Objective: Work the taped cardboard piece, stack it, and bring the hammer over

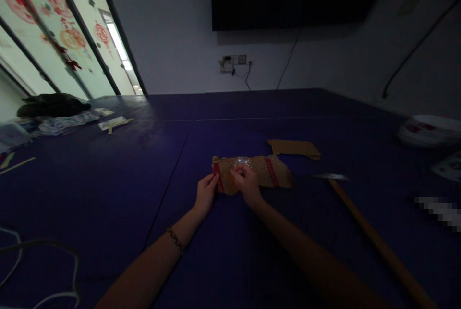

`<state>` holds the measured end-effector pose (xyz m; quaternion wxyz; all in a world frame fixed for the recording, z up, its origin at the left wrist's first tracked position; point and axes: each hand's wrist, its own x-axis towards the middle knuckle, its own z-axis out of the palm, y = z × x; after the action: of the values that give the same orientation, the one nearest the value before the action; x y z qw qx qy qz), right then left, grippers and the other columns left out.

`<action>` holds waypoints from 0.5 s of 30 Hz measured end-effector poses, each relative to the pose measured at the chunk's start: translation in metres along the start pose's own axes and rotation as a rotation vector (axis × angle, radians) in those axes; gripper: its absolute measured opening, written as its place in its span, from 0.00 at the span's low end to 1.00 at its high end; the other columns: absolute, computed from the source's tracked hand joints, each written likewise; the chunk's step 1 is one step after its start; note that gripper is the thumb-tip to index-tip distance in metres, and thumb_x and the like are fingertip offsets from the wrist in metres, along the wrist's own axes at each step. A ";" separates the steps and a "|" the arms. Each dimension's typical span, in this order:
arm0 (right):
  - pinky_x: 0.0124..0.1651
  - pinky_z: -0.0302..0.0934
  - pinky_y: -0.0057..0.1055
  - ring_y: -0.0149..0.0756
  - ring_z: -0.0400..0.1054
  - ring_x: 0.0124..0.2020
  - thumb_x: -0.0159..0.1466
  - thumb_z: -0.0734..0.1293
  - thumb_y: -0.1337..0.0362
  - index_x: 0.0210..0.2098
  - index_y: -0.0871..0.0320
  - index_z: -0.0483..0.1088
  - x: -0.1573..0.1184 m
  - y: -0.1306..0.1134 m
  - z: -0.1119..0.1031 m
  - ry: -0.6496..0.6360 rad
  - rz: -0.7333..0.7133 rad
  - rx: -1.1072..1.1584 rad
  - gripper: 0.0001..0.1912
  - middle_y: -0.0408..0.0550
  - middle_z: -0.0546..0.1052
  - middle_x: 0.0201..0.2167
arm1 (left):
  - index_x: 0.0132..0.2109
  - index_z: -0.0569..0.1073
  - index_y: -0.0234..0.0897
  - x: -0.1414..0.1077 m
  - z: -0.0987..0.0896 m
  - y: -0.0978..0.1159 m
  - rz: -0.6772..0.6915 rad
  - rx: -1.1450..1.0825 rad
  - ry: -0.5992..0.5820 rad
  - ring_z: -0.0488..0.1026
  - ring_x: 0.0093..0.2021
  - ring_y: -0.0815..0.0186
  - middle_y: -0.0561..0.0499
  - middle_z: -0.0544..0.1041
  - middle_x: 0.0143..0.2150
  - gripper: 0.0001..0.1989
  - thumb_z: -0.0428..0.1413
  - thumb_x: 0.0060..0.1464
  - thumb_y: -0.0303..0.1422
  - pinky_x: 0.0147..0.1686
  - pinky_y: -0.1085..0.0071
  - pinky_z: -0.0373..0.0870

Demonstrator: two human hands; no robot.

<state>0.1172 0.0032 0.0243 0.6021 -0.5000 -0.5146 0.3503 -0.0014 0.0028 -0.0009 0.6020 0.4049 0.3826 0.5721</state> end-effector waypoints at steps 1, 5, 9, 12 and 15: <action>0.18 0.46 0.23 0.25 0.50 0.13 0.47 0.64 0.60 0.20 0.56 0.59 -0.002 0.001 -0.001 -0.007 -0.022 -0.031 0.09 0.32 0.54 0.10 | 0.29 0.73 0.31 0.000 0.000 0.001 0.003 -0.002 0.007 0.66 0.20 0.72 0.54 0.72 0.22 0.16 0.58 0.39 0.42 0.21 0.75 0.64; 0.21 0.48 0.25 0.26 0.54 0.15 0.48 0.66 0.62 0.21 0.57 0.65 -0.010 0.008 -0.001 -0.076 -0.164 -0.359 0.06 0.34 0.57 0.11 | 0.28 0.72 0.31 0.000 -0.001 0.001 0.008 0.016 0.018 0.65 0.18 0.72 0.54 0.70 0.20 0.17 0.58 0.39 0.43 0.20 0.76 0.63; 0.23 0.52 0.26 0.29 0.59 0.16 0.53 0.63 0.62 0.25 0.57 0.66 -0.016 0.017 -0.001 -0.126 -0.250 -0.584 0.05 0.37 0.64 0.14 | 0.28 0.71 0.31 0.001 -0.001 0.000 0.007 0.022 0.016 0.64 0.17 0.73 0.55 0.69 0.19 0.17 0.57 0.39 0.44 0.20 0.76 0.62; 0.26 0.54 0.27 0.31 0.63 0.20 0.55 0.61 0.63 0.26 0.57 0.66 -0.018 0.019 -0.001 -0.163 -0.278 -0.594 0.05 0.41 0.69 0.18 | 0.28 0.71 0.31 0.001 -0.002 0.000 0.007 0.008 0.014 0.64 0.18 0.73 0.55 0.70 0.20 0.16 0.57 0.40 0.43 0.20 0.76 0.62; 0.29 0.56 0.28 0.33 0.65 0.24 0.57 0.60 0.63 0.26 0.56 0.65 -0.021 0.020 -0.002 -0.188 -0.302 -0.594 0.05 0.44 0.71 0.22 | 0.27 0.71 0.31 0.002 -0.003 -0.002 0.010 0.008 0.020 0.65 0.19 0.72 0.55 0.70 0.20 0.16 0.57 0.40 0.42 0.21 0.76 0.63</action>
<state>0.1160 -0.0118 -0.0002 0.4251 -0.5372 -0.7155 0.1369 -0.0032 0.0044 -0.0034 0.5937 0.4037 0.3886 0.5775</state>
